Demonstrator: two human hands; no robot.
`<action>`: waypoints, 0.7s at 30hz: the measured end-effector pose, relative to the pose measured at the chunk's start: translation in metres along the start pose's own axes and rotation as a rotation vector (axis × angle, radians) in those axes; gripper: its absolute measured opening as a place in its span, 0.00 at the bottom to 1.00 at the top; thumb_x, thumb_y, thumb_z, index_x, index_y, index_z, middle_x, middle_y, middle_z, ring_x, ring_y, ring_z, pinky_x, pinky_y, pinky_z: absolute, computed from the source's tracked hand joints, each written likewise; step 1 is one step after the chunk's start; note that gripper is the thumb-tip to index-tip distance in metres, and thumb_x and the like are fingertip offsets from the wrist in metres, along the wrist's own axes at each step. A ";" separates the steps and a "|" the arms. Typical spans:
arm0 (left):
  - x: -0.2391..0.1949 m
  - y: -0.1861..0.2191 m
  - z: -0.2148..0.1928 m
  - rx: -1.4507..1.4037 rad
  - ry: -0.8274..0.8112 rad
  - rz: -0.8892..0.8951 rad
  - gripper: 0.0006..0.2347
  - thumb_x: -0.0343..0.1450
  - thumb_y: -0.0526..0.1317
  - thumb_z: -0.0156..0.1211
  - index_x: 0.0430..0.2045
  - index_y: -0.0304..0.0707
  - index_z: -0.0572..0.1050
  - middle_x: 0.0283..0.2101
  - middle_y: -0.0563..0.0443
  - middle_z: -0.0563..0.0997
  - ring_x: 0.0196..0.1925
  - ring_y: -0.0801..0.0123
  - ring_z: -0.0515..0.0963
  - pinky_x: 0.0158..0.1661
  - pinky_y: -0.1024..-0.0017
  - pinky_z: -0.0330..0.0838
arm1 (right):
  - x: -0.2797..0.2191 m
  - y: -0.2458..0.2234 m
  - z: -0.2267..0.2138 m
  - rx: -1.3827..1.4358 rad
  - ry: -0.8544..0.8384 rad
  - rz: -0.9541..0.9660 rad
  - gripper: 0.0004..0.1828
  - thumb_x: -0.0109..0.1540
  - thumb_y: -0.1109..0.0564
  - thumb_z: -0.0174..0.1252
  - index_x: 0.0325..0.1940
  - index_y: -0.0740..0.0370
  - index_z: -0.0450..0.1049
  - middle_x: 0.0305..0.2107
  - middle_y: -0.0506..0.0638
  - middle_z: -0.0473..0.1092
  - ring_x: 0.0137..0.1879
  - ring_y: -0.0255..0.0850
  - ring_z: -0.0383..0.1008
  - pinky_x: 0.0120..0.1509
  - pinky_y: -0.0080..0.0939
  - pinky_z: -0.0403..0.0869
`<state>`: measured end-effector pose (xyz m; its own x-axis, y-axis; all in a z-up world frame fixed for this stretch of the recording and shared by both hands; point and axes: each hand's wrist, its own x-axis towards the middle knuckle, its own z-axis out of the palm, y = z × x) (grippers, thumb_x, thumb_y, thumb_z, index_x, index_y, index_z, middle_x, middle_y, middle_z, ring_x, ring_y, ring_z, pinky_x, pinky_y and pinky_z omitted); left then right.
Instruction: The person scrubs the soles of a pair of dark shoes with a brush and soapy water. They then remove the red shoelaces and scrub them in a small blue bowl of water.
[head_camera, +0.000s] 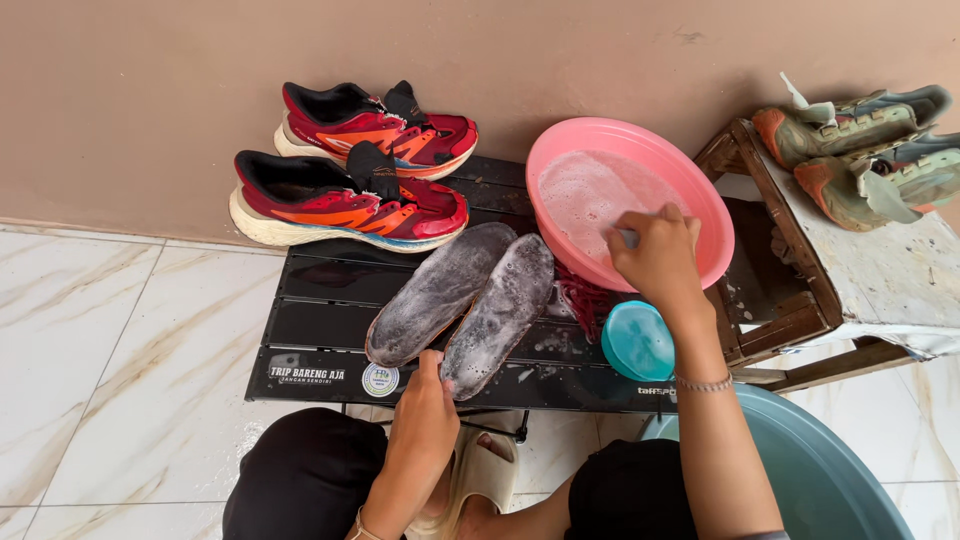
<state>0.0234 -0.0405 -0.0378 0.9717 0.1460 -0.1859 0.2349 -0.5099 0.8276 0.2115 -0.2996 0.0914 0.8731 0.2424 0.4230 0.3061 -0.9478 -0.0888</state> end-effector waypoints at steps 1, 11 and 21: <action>0.001 -0.001 0.001 -0.003 0.008 -0.002 0.10 0.75 0.33 0.44 0.50 0.44 0.61 0.43 0.40 0.78 0.43 0.44 0.79 0.38 0.52 0.70 | 0.000 0.009 0.010 0.002 0.002 -0.008 0.11 0.63 0.47 0.58 0.34 0.52 0.81 0.21 0.54 0.73 0.48 0.55 0.65 0.54 0.56 0.56; 0.003 -0.007 0.005 -0.187 -0.027 0.046 0.16 0.71 0.31 0.55 0.51 0.43 0.60 0.49 0.44 0.74 0.50 0.57 0.76 0.47 0.61 0.69 | -0.046 -0.075 -0.032 0.449 -0.015 -0.281 0.02 0.59 0.56 0.63 0.32 0.55 0.78 0.29 0.44 0.77 0.40 0.42 0.68 0.56 0.50 0.58; 0.007 -0.022 0.012 -0.234 0.033 0.205 0.18 0.64 0.24 0.56 0.45 0.37 0.62 0.47 0.40 0.76 0.49 0.49 0.78 0.46 0.60 0.69 | -0.089 -0.139 0.024 0.663 -0.656 -0.633 0.05 0.62 0.58 0.61 0.32 0.48 0.78 0.27 0.35 0.72 0.42 0.36 0.62 0.54 0.43 0.50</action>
<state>0.0256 -0.0381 -0.0639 0.9959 0.0894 0.0115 0.0180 -0.3227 0.9463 0.1002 -0.1845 0.0440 0.4604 0.8874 0.0232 0.7350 -0.3664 -0.5705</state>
